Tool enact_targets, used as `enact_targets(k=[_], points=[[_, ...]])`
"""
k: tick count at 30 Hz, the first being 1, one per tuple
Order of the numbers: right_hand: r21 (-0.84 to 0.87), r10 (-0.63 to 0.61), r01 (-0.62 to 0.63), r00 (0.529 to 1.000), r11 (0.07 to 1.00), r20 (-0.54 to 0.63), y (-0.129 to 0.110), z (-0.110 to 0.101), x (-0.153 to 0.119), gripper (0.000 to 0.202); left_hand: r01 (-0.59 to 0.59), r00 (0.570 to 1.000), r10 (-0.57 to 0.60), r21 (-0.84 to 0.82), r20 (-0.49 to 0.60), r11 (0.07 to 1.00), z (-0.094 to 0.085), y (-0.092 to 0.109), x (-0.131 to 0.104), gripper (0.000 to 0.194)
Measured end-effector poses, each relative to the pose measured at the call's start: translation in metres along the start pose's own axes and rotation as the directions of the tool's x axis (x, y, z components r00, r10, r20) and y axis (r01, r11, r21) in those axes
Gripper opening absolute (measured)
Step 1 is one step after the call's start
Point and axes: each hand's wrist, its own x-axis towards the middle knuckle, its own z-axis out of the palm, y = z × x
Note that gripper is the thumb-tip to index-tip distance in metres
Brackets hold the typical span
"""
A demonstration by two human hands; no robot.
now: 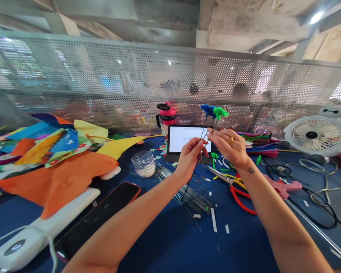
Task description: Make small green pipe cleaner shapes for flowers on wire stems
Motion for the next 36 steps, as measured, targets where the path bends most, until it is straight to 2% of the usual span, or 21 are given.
enact_targets(k=[4, 8, 12, 17, 20, 22, 24, 25, 26, 27, 29, 32, 34, 36], points=[[-0.045, -0.030, 0.031, 0.999, 0.998, 0.026, -0.004, -0.002, 0.003, 0.038, -0.013, 0.998, 0.017, -0.062, 0.057, 0.998, 0.005, -0.005, -0.004, 0.029], [-0.114, -0.100, 0.103, 0.994, 0.988, 0.037, -0.009, -0.004, 0.007, 0.037, -0.043, 0.992, 0.049, -0.060, 0.112, 0.997, 0.009, -0.007, -0.006, 0.025], [-0.162, -0.124, 0.131, 0.991, 0.978, 0.052, -0.010, -0.003, 0.009, 0.037, -0.072, 0.994, 0.074, -0.031, 0.077, 0.997, 0.012, -0.009, -0.007, 0.028], [-0.194, -0.161, 0.166, 0.986, 0.967, 0.040, -0.010, -0.002, 0.009, 0.038, -0.161, 0.987, 0.161, 0.079, 0.016, 0.984, 0.010, -0.016, -0.005, 0.029], [-0.199, -0.215, 0.194, 0.972, 0.961, -0.090, -0.013, -0.001, 0.011, 0.037, -0.212, 0.976, 0.217, 0.174, -0.009, 0.962, 0.006, -0.016, -0.005, 0.031], [-0.162, -0.181, 0.142, 0.947, 0.977, -0.266, -0.018, 0.000, 0.013, 0.031, -0.211, 0.975, 0.221, 0.199, -0.025, 0.957, 0.003, -0.014, -0.005, 0.032], [-0.040, -0.016, -0.003, 0.892, 0.999, -0.451, -0.023, 0.002, 0.016, 0.019, -0.196, 0.977, 0.208, 0.181, -0.046, 0.964, 0.002, -0.012, -0.004, 0.032], [0.059, 0.115, -0.098, 0.867, 0.993, -0.484, -0.025, 0.003, 0.017, 0.013, -0.190, 0.978, 0.201, 0.165, -0.053, 0.968, 0.002, -0.011, -0.004, 0.032], [0.169, 0.254, -0.197, 0.848, 0.966, -0.465, -0.027, 0.005, 0.019, 0.009, -0.188, 0.979, 0.198, 0.148, -0.056, 0.971, 0.003, -0.010, -0.004, 0.032], [0.277, 0.379, -0.286, 0.840, 0.917, -0.389, -0.028, 0.006, 0.021, 0.007, -0.188, 0.979, 0.196, 0.130, -0.054, 0.974, 0.003, -0.010, -0.004, 0.032], [0.453, 0.534, -0.419, 0.830, 0.786, -0.159, -0.028, 0.009, 0.024, 0.015, -0.187, 0.981, 0.192, 0.099, -0.038, 0.977, 0.004, -0.011, -0.004, 0.031], [0.635, 0.557, -0.466, 0.828, 0.616, 0.068, -0.026, 0.010, 0.027, 0.028, -0.195, 0.980, 0.197, 0.082, -0.020, 0.977, 0.006, -0.013, -0.005, 0.031], [0.687, 0.528, -0.463, 0.839, 0.560, 0.135, -0.026, 0.009, 0.028, 0.030, -0.199, 0.980, 0.201, 0.085, -0.011, 0.976, 0.006, -0.013, -0.006, 0.030], [0.693, 0.519, -0.461, 0.842, 0.554, 0.145, -0.027, 0.008, 0.029, 0.028, -0.204, 0.979, 0.204, 0.093, 0.001, 0.975, 0.006, -0.012, -0.006, 0.030]])
